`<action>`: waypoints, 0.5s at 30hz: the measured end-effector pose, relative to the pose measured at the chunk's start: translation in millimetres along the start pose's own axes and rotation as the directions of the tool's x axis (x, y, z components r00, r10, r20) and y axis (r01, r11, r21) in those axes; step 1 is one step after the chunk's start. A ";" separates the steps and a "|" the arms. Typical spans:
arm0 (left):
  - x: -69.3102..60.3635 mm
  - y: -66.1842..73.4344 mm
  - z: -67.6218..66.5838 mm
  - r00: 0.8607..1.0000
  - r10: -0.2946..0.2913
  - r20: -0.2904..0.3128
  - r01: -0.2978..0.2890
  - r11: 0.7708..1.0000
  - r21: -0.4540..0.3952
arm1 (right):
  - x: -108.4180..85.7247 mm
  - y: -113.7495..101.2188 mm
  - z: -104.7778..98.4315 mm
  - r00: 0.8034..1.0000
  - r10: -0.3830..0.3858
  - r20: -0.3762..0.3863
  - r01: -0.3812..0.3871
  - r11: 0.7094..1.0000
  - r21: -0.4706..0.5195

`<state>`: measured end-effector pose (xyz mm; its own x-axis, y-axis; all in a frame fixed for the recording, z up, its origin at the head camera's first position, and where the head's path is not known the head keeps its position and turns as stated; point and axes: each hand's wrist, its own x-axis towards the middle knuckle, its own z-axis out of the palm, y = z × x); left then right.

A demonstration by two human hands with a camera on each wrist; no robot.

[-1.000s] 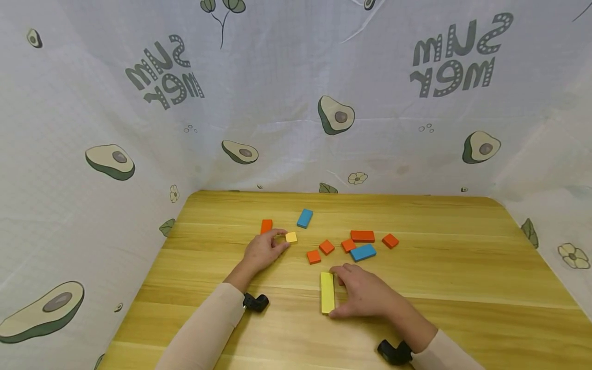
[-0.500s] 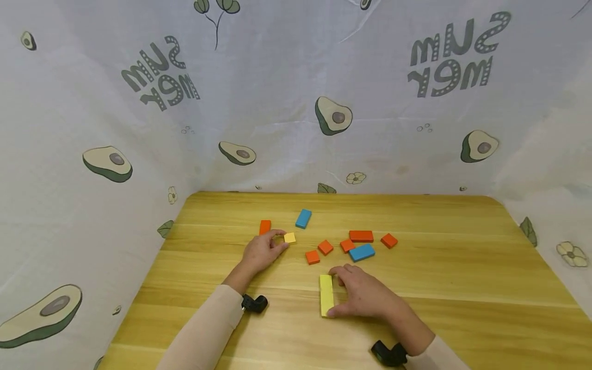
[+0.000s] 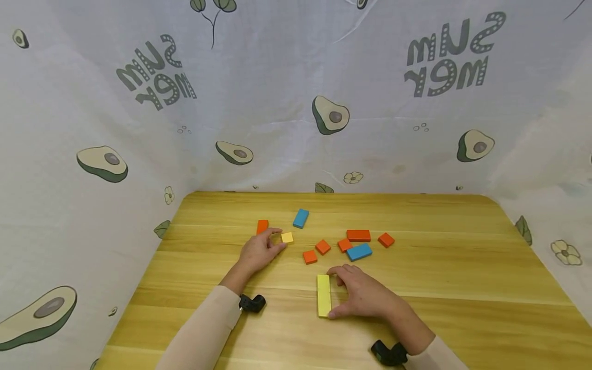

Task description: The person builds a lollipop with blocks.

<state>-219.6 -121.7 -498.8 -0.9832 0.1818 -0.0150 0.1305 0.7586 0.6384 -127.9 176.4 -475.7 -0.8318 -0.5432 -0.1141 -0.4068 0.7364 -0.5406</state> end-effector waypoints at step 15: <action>-0.2 -1.4 -0.1 0.999 0.024 0.021 -0.025 0.999 0.023 | -0.4 -1.6 2.2 1.000 0.006 -0.005 -0.006 1.000 -0.001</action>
<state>-219.6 -122.8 -499.7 -0.9768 0.2134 -0.0157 0.1578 0.7679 0.6208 -126.1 174.6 -476.6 -0.8361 -0.5366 -0.1137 -0.4017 0.7402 -0.5392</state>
